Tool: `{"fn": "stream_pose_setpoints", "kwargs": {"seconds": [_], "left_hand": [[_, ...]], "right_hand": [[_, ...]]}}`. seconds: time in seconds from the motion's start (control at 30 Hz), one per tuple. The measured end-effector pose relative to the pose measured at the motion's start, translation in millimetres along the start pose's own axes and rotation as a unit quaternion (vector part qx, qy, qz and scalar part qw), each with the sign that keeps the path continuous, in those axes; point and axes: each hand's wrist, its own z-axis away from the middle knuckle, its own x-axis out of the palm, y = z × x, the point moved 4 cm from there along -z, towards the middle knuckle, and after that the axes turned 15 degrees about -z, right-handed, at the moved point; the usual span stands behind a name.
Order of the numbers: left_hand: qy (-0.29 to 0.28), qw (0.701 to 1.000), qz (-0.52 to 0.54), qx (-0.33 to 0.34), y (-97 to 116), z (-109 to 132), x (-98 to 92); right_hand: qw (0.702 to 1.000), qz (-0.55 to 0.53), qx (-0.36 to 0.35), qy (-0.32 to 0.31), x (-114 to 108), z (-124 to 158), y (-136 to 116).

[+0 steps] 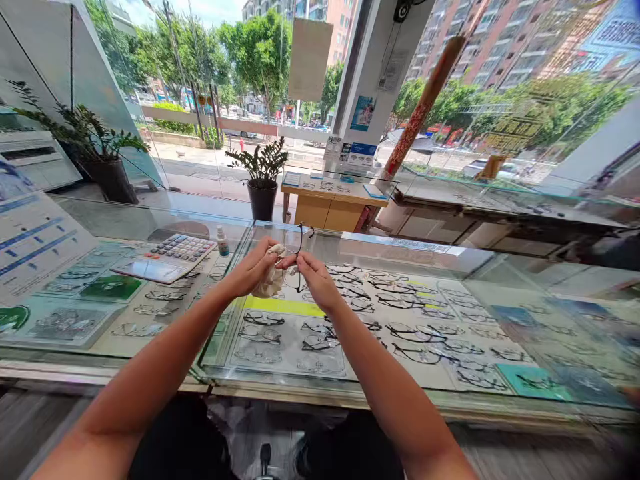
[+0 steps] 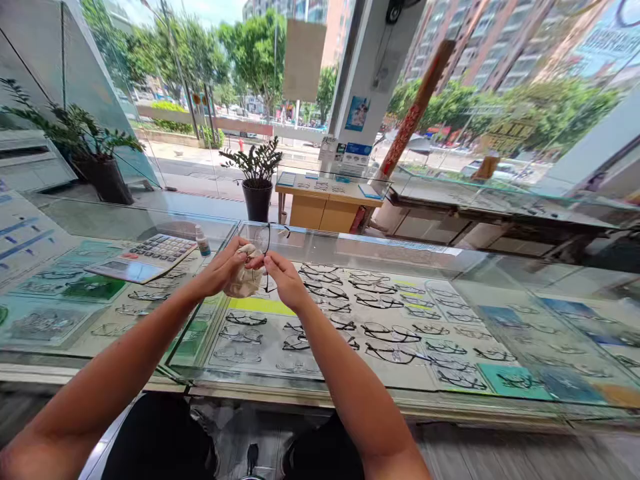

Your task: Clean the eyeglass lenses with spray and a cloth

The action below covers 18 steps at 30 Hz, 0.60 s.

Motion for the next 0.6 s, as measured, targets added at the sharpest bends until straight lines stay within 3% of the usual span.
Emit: {"fn": "stream_pose_setpoints", "kwargs": {"seconds": [0.37,0.6], "left_hand": [[-0.047,0.997,0.057,-0.011,3.1,0.0,3.5],[-0.004,0.999,0.03,-0.029,4.6,-5.0,-1.1]], "right_hand": [[1.0,0.0,0.018,-0.023,0.9,0.9,-2.6],[0.999,-0.009,0.018,-0.047,1.1,1.6,0.8]]}}
